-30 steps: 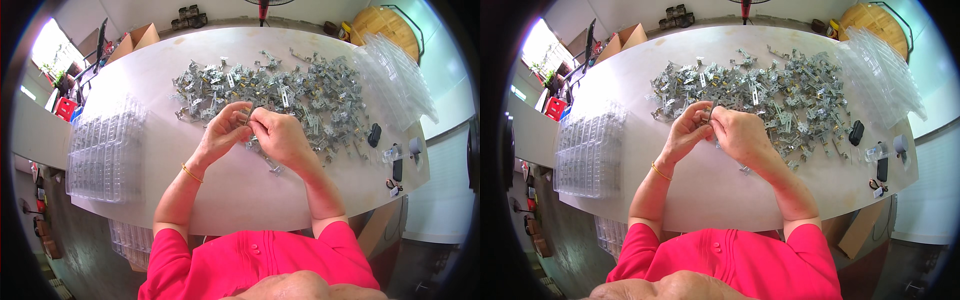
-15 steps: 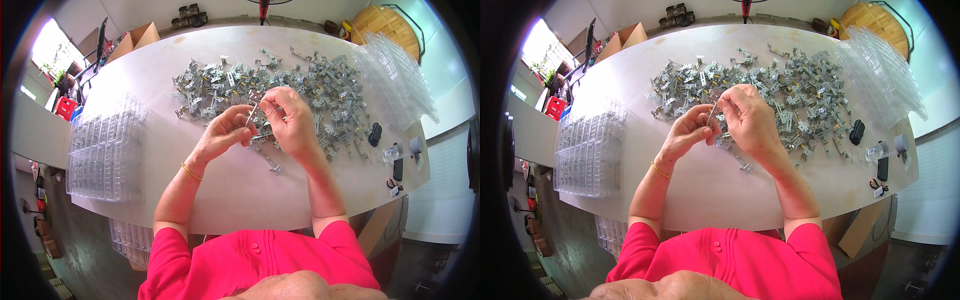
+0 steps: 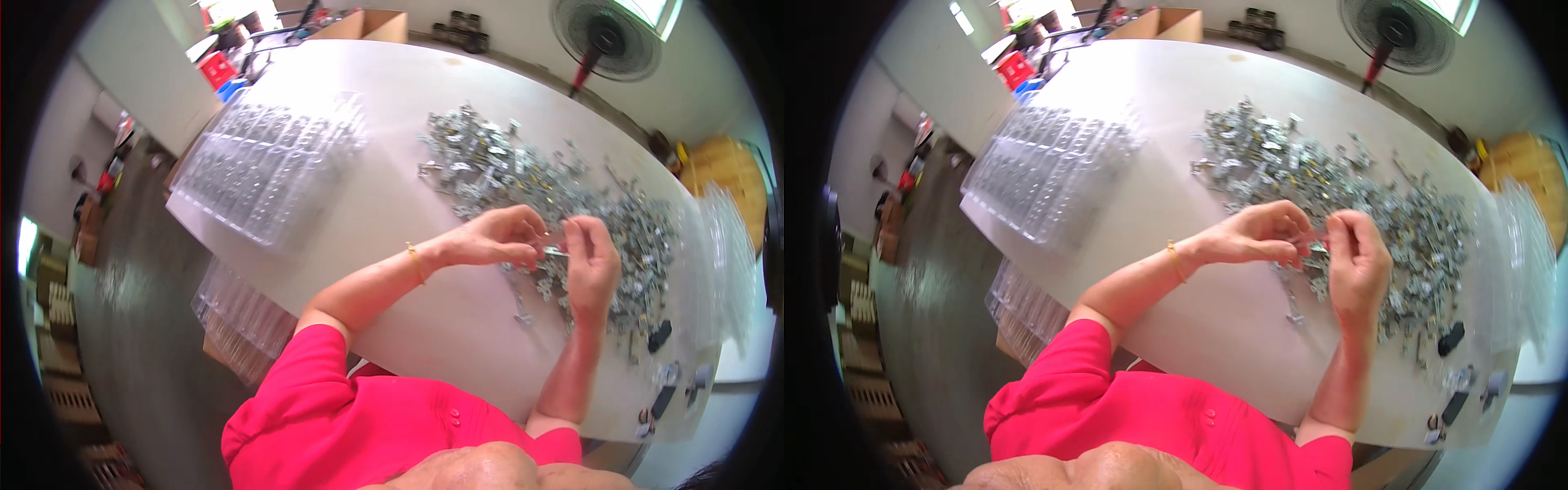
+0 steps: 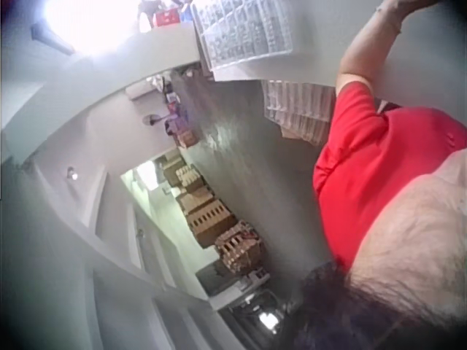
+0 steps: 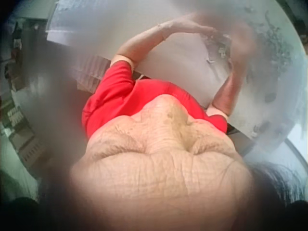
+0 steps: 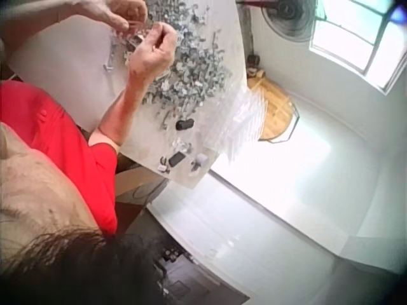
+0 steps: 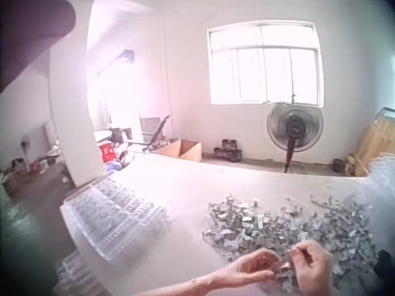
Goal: The person assembles metal brackets by joining small metal pieces and pins together by hand and places the assembled parts into compartments in a plastic tray.
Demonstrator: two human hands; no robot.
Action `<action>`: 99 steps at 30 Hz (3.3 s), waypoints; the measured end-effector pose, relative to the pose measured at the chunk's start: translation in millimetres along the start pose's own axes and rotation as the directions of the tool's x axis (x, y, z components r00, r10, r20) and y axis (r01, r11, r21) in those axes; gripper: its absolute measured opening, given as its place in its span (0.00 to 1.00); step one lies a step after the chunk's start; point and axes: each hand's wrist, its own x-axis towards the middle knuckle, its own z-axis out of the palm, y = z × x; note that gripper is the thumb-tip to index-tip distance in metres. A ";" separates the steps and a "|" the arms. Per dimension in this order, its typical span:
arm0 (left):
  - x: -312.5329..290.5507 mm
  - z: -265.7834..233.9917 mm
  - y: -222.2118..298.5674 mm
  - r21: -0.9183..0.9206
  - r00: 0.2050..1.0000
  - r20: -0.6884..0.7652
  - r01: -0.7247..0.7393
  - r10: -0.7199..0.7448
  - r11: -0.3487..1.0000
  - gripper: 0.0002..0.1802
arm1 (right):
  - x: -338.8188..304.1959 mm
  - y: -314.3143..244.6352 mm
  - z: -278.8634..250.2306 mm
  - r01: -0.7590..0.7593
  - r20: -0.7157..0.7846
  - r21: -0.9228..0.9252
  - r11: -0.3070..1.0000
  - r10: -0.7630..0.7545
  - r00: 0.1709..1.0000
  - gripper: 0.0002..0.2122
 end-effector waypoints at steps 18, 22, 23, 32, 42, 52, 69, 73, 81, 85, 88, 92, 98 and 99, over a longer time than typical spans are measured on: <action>-28.2 33.0 29.8 0.909 0.801 -0.209 -0.053 0.562 0.413 0.09 | -5.1 0.0 14.5 0.177 -0.138 0.098 0.979 -0.163 0.977 0.04; -67.4 15.9 64.6 0.872 0.711 -0.388 0.077 0.586 0.484 0.08 | -21.3 -4.5 31.5 0.182 -0.107 0.171 0.968 -0.166 0.980 0.02; -78.8 9.9 76.6 0.870 0.681 -0.416 0.105 0.602 0.482 0.09 | -25.8 -3.9 41.2 0.171 0.003 0.189 0.967 -0.175 0.985 0.02; -176.3 -114.2 199.3 0.681 0.392 -0.730 0.494 0.561 0.541 0.11 | -106.0 12.1 126.1 0.133 0.524 0.257 0.957 -0.254 0.813 0.03; -226.1 -248.2 215.9 0.498 0.332 -0.808 0.827 0.487 0.262 0.16 | -107.3 26.5 135.1 0.280 0.565 0.326 0.903 -0.424 0.708 0.03; -216.2 -275.6 202.6 0.401 0.328 -0.852 0.910 0.407 0.106 0.16 | -105.9 26.8 134.2 0.212 0.578 0.348 0.913 -0.387 0.718 0.03; -193.6 -267.7 196.6 0.400 0.393 -0.862 0.915 0.320 -0.048 0.14 | -105.1 31.8 135.8 0.229 0.584 0.345 0.910 -0.400 0.707 0.04; -189.2 -270.4 194.2 0.393 0.391 -0.868 0.918 0.305 -0.059 0.14 | -105.1 32.4 136.3 0.227 0.580 0.352 0.908 -0.402 0.708 0.04; -188.7 -276.9 191.6 0.389 0.392 -0.872 0.919 0.292 -0.069 0.14 | -105.1 31.3 136.5 0.195 0.583 0.366 0.910 -0.387 0.714 0.04; -183.0 -276.5 188.0 0.334 0.337 -0.901 0.941 0.272 -0.057 0.15 | -104.2 31.3 136.1 0.190 0.592 0.360 0.913 -0.382 0.710 0.04; -183.5 -280.5 187.5 0.331 0.336 -0.903 0.941 0.268 -0.065 0.15 | -104.1 31.9 137.3 0.204 0.585 0.364 0.909 -0.393 0.709 0.04; -186.1 -284.6 183.7 0.319 0.323 -0.901 0.946 0.291 -0.061 0.15 | -104.5 32.4 137.8 0.198 0.589 0.368 0.909 -0.392 0.706 0.04; -185.2 -282.9 182.5 0.341 0.356 -0.887 0.934 0.294 -0.103 0.17 | -106.5 32.7 135.5 0.197 0.592 0.365 0.910 -0.390 0.706 0.04; -187.1 -282.0 182.8 0.345 0.360 -0.886 0.933 0.293 -0.103 0.17 | -106.9 32.5 134.9 0.200 0.593 0.363 0.910 -0.392 0.704 0.04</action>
